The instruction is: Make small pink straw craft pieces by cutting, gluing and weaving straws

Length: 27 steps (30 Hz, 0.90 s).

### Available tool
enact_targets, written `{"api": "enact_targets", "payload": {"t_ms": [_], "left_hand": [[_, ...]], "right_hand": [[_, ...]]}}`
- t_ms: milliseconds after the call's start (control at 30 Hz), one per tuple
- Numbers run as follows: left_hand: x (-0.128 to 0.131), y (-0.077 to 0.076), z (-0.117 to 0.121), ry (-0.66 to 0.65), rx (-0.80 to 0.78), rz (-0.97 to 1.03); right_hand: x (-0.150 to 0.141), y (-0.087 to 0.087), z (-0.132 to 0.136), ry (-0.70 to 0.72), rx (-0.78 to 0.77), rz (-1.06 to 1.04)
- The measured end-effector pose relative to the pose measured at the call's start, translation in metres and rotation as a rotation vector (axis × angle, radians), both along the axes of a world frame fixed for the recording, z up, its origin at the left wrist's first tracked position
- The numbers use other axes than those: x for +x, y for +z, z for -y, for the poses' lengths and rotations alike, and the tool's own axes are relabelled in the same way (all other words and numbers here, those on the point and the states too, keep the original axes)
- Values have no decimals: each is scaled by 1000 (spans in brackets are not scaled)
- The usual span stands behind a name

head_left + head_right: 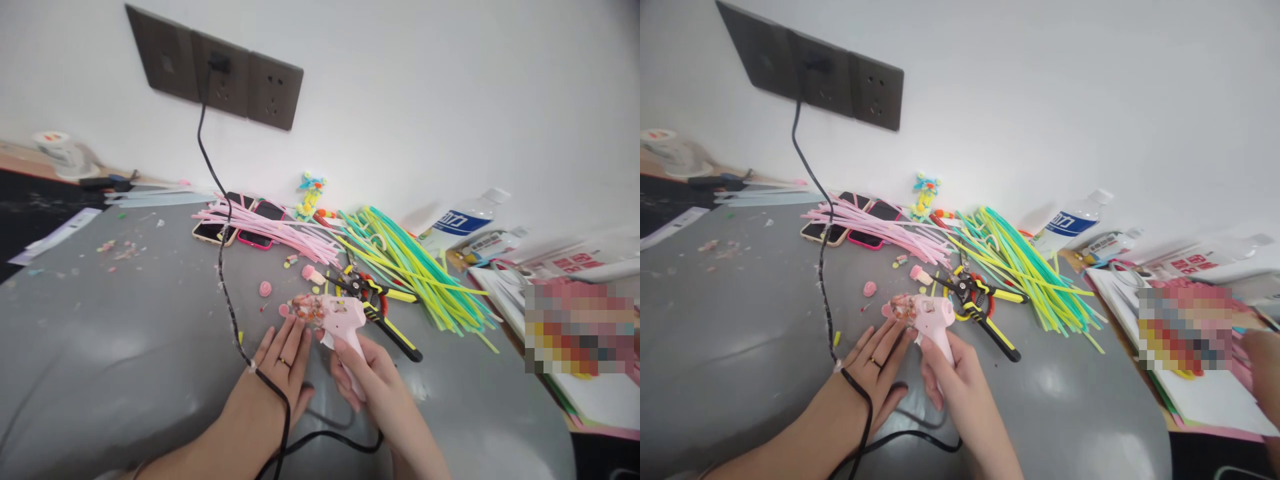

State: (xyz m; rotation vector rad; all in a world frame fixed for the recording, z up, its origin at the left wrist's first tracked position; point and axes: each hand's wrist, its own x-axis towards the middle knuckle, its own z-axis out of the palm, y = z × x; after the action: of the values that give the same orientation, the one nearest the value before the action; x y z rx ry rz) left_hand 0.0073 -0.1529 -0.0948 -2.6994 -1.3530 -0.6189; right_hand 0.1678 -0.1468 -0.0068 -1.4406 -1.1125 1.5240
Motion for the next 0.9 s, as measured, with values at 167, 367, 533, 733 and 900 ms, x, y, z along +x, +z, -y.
{"api": "enact_targets", "payload": {"t_ms": [167,367,533,733,900], "left_hand": [[0,7,0,-3,0,-11],[-5,21,-3,-28,35,-33],[-4,23,-3,-20,46,-27],[-4,25,-3,-17,53,-39],[-4,24,-3,-22,40,-42]], "right_hand": [[0,2,-5,38,-36,60],[0,2,-7,55,-40,103],[2,2,-6,50,-39,122],[2,7,-7,21,-54,142],[5,6,-6,19,-49,164]]}}
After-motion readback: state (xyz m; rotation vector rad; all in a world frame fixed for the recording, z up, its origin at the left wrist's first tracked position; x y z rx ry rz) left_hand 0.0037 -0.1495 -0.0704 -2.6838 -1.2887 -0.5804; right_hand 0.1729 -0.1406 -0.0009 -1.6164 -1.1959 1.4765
